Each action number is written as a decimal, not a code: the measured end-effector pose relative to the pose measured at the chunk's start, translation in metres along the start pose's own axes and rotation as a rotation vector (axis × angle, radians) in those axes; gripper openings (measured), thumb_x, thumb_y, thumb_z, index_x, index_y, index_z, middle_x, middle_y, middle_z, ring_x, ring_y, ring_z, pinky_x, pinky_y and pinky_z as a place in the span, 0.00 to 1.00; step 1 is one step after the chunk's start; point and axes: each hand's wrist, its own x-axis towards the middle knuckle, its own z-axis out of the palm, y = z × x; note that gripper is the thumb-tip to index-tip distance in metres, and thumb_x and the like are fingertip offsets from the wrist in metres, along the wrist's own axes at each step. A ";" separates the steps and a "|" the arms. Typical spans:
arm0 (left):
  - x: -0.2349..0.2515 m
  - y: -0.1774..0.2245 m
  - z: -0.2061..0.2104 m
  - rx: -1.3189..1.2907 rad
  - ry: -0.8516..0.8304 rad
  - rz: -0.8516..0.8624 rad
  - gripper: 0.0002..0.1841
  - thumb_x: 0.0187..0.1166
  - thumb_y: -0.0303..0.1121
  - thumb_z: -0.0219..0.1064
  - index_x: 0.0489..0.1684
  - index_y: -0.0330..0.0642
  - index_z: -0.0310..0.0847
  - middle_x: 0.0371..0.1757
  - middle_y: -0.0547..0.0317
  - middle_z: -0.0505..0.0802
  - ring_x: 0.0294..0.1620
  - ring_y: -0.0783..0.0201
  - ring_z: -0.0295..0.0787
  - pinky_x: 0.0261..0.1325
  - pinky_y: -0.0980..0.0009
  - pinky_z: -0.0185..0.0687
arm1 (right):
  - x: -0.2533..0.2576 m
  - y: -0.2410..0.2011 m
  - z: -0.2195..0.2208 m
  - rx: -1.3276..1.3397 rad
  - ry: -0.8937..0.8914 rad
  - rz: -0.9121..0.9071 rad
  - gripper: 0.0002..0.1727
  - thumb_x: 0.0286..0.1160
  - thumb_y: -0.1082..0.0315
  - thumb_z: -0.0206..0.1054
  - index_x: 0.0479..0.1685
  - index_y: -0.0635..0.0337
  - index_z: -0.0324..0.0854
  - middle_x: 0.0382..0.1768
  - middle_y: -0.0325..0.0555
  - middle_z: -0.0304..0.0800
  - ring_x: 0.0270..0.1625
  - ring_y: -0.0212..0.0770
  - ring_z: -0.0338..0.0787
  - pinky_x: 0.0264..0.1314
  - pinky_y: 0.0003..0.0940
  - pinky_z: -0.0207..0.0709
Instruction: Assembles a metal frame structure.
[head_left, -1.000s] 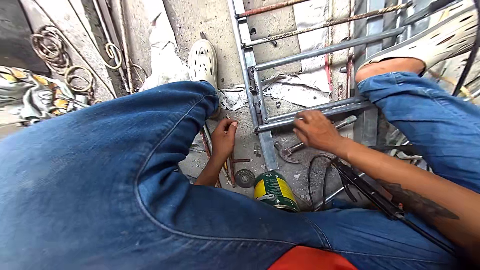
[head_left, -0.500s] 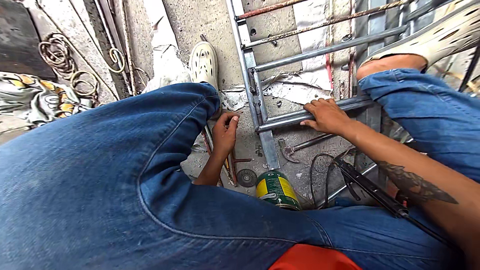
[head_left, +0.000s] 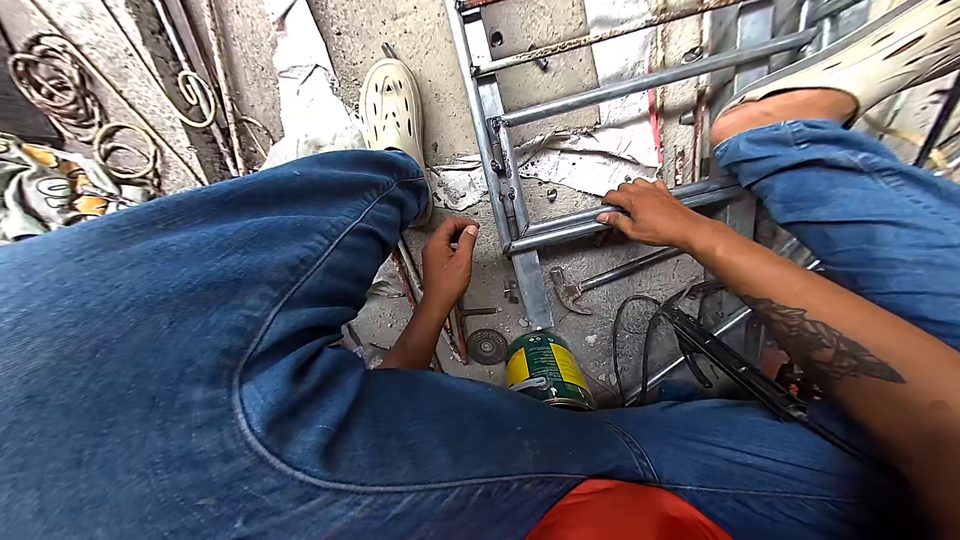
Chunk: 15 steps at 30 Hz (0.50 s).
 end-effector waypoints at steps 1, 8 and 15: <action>-0.001 -0.001 0.001 0.001 -0.001 0.000 0.11 0.89 0.34 0.60 0.53 0.39 0.86 0.47 0.56 0.93 0.43 0.68 0.90 0.47 0.68 0.86 | 0.000 0.001 0.000 -0.002 -0.004 -0.001 0.24 0.89 0.43 0.57 0.56 0.52 0.87 0.46 0.51 0.88 0.58 0.58 0.85 0.58 0.60 0.73; -0.004 -0.007 0.002 0.155 0.003 0.083 0.11 0.87 0.35 0.61 0.53 0.41 0.87 0.49 0.56 0.92 0.45 0.66 0.89 0.50 0.66 0.86 | 0.003 0.000 -0.005 0.000 -0.051 -0.010 0.25 0.87 0.41 0.58 0.56 0.51 0.86 0.47 0.51 0.87 0.59 0.58 0.85 0.58 0.62 0.72; 0.001 -0.008 0.021 0.726 -0.260 0.588 0.14 0.82 0.46 0.67 0.57 0.57 0.93 0.44 0.51 0.87 0.48 0.50 0.84 0.46 0.54 0.82 | 0.002 -0.001 -0.003 -0.001 -0.055 -0.004 0.25 0.88 0.41 0.56 0.59 0.50 0.86 0.49 0.50 0.89 0.60 0.57 0.86 0.59 0.63 0.73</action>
